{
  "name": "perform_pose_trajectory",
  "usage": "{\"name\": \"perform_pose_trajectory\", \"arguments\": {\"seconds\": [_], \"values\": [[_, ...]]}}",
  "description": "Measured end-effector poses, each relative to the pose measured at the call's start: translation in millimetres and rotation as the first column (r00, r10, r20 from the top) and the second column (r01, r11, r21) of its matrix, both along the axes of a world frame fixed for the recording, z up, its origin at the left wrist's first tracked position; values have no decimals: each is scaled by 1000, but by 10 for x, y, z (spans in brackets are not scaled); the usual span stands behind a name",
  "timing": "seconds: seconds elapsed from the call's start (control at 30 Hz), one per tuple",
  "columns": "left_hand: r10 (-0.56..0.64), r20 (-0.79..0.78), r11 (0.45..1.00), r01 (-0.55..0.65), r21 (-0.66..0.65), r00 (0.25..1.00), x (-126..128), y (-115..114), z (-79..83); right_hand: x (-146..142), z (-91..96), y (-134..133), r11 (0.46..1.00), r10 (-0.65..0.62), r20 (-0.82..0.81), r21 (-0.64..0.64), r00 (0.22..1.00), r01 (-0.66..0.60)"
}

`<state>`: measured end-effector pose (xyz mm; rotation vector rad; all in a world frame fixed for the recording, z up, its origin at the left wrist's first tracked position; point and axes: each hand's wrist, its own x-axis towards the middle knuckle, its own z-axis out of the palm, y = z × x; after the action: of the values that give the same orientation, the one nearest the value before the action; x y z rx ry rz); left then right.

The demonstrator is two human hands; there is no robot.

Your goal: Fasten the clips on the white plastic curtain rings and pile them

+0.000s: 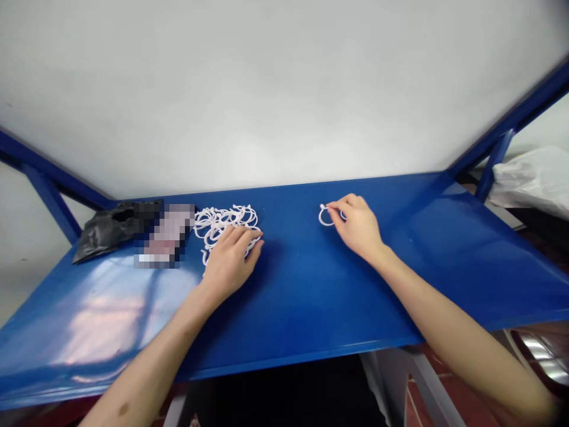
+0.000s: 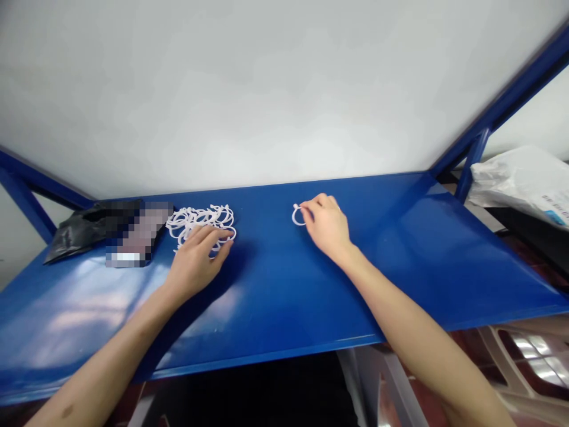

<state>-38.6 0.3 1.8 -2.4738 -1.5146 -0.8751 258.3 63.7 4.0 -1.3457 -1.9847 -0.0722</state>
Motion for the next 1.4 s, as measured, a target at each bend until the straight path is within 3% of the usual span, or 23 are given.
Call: {"name": "perform_pose_trajectory", "arguments": {"seconds": [0.17, 0.33, 0.43, 0.57, 0.7, 0.83, 0.9, 1.03, 1.13, 1.23, 1.4], "values": [[122, -101, 992, -117, 52, 987, -166, 81, -3, 353, -59, 256, 970, -208, 55, -113, 977, 213], [151, -178, 989, -148, 29, 972, -180, 64, 8, 284, -42, 212, 970, -220, 73, -88, 973, 226], [144, -202, 990, -143, 22, 969, -174, 60, -4, 156, -18, 116, 992, -119, 59, -27, 991, 121], [90, -210, 996, -85, 32, 973, -129, 51, -12, -56, -21, -60, 989, 146, 88, -25, 985, -145], [-55, -162, 992, 72, 101, 985, -29, -21, 31, -267, -5, -279, 905, 401, 22, -167, 916, -392], [-212, -87, 964, 223, 148, 973, 81, -145, 79, -407, 40, -476, 773, 480, -294, -303, 826, -557], [-265, -60, 952, 271, 139, 962, 130, -192, 86, -443, 49, -541, 751, 448, -419, -305, 790, -586], [-237, 141, 971, 228, 77, 961, 213, -218, 76, -463, 31, -590, 785, 408, -486, -245, 773, -569], [-112, 311, 980, 158, -125, 944, 254, -203, 79, -460, 12, -586, 804, 444, -445, -185, 778, -565], [-87, 389, 935, 210, -287, 917, 282, -195, 100, -459, 7, -576, 800, 523, -337, -125, 783, -587], [-147, 445, 921, 287, -265, 883, 318, -235, 80, -455, 2, -588, 745, 639, -242, -38, 730, -666]]}}
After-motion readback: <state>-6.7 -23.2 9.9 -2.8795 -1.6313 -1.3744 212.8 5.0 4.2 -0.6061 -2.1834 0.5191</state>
